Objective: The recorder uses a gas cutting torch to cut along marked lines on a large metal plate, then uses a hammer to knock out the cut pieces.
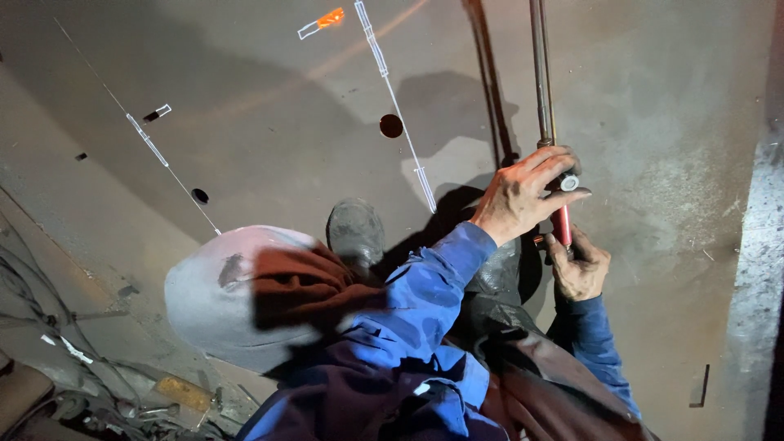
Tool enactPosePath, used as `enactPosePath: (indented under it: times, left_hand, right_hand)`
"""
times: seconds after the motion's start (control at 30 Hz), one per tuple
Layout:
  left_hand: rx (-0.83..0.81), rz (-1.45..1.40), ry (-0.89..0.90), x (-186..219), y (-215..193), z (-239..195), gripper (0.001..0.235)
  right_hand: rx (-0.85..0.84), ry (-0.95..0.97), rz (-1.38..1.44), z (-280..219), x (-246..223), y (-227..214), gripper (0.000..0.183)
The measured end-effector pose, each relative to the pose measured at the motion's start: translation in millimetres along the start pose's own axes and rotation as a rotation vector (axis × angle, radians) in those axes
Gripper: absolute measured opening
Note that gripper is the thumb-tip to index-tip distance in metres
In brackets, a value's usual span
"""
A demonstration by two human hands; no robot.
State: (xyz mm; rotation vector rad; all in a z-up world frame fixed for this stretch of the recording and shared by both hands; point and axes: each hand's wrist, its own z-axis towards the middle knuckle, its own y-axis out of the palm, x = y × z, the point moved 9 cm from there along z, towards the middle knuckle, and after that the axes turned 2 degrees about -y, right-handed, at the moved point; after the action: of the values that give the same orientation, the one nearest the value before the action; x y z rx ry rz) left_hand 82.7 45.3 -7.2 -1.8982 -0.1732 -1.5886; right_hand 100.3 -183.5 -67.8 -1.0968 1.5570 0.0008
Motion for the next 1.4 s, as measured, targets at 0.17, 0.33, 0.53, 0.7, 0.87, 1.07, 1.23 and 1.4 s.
enactPosePath:
  times: [0.17,0.33,0.53,0.7,0.87,1.07,1.23,1.4]
  left_hand:
    - [-0.003,0.007,0.017,-4.7,5.9,-1.2,0.041]
    - [-0.024,0.018,0.003,-3.4,5.5,0.0,0.042]
    - [-0.034,0.037,0.011,-6.2,10.7,-0.5,0.042]
    - [-0.023,0.047,0.024,-2.8,8.3,-0.4,0.043]
    - [-0.028,0.026,0.02,-1.9,8.0,-1.3,0.042]
    - [-0.15,-0.014,-0.046,22.5,0.0,2.8,0.034]
    - [-0.187,0.161,0.33,48.4,18.7,-11.1,0.03]
    - [-0.273,0.164,0.316,88.0,-5.5,-12.5,0.041]
  right_hand:
    - [-0.013,0.142,0.076,-1.1,8.9,2.4,0.04]
    - [-0.019,0.159,0.089,-1.2,11.5,3.5,0.04]
    - [-0.015,0.183,0.154,-0.1,2.3,3.7,0.039]
    - [-0.022,0.159,0.137,-2.1,8.0,4.1,0.038]
    - [-0.024,0.168,0.172,-0.5,-7.3,2.0,0.037]
    - [0.017,-0.024,-0.038,-6.9,-18.1,-9.4,0.033]
    - [0.04,0.049,0.115,-21.1,-21.9,-17.4,0.027]
    - [0.087,-0.001,0.177,-31.7,-44.8,-24.9,0.031]
